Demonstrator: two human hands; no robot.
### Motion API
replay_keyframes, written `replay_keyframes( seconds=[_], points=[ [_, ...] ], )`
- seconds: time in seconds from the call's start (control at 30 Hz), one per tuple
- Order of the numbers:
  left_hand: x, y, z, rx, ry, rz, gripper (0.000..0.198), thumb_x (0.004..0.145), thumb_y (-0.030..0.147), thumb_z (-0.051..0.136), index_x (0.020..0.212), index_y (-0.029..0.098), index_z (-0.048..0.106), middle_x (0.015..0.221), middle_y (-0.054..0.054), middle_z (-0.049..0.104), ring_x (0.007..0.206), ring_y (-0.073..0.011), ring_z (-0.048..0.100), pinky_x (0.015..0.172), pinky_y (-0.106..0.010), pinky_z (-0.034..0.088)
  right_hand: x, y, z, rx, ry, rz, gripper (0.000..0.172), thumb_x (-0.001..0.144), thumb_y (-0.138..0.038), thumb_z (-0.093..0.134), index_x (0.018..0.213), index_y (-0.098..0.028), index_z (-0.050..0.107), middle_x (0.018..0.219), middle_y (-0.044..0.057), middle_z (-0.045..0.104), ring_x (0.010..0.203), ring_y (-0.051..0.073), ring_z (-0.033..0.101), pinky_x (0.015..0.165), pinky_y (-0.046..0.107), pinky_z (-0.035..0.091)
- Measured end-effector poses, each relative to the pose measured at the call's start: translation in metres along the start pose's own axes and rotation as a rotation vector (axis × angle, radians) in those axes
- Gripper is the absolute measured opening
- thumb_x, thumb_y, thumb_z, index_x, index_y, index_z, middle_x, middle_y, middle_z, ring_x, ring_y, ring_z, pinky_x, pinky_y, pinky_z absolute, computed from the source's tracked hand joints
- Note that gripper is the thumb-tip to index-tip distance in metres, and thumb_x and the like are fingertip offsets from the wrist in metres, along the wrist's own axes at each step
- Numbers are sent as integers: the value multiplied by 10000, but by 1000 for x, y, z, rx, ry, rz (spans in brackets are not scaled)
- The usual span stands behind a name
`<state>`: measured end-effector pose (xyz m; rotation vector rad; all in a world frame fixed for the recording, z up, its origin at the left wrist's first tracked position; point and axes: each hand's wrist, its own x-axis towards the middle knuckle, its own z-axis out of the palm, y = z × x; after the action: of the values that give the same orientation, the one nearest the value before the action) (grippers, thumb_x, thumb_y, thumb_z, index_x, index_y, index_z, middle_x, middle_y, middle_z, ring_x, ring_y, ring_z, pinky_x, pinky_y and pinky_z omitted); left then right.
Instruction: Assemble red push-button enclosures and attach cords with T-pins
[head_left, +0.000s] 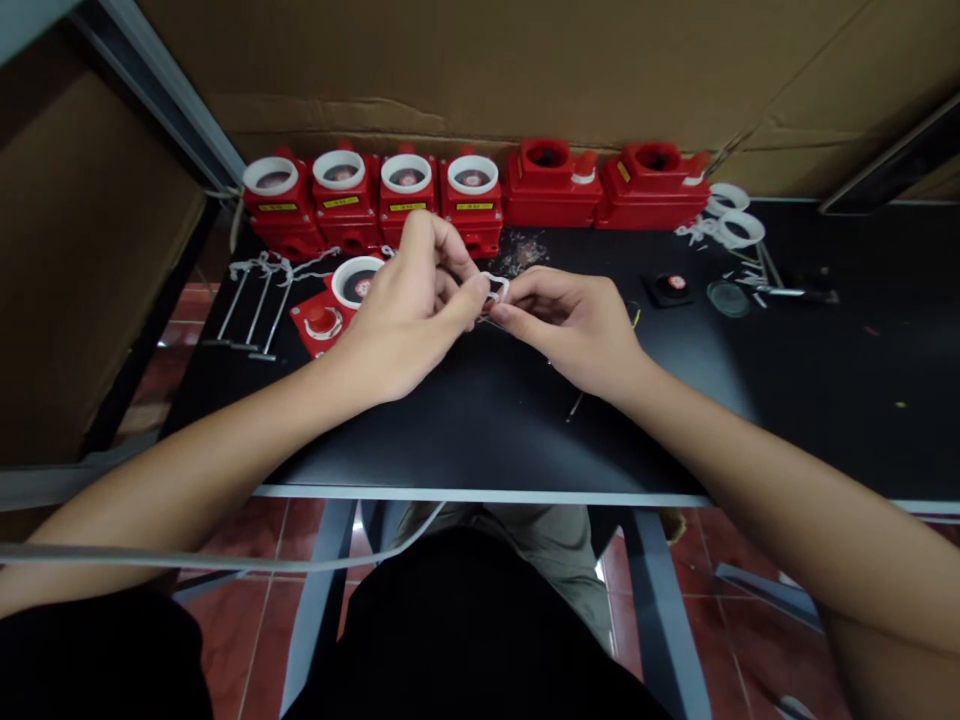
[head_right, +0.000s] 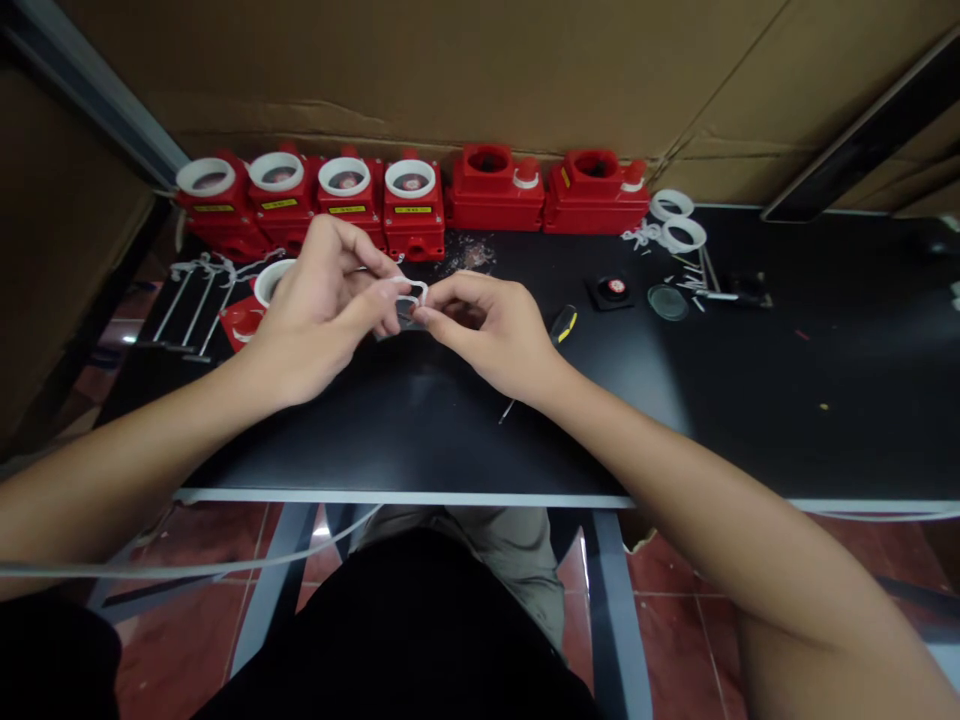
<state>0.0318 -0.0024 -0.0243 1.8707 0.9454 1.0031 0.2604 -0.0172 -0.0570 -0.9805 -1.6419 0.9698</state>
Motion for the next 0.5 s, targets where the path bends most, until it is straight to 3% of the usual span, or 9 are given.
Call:
replay_keyframes(
  seconds=[0.1,0.2,0.33,0.5],
  points=[
    [-3,0,-1,176,-136,39,341,986,116,736,1243,259,565,1001,22,760,741,-138,730,723,-281,570,1,1,-1,96,8,32,470,905,-646,1008,918,-199,859,949,58,843,872,195,747,841,336,615],
    [-5,0,0,266,-249,59,393,953,77,741,1285,236,604,832,73,706,694,-146,714,717,-270,547,0,0,-1,111,5,48,481,902,-661,1002,898,-207,845,952,56,845,876,196,759,875,351,647],
    [-6,-2,4,272,-181,70,176,1022,143,769,1084,223,625,823,54,716,696,-143,696,687,-267,494,-1,-3,1,131,9,92,546,856,-735,1006,884,-217,833,945,60,851,882,211,773,858,366,679],
    [-5,-5,4,286,-115,123,241,1076,151,759,891,216,618,715,56,676,660,-147,669,691,-287,447,0,-5,2,192,7,122,508,797,-670,1074,913,-223,862,950,48,865,866,209,777,858,373,698]
  ],
)
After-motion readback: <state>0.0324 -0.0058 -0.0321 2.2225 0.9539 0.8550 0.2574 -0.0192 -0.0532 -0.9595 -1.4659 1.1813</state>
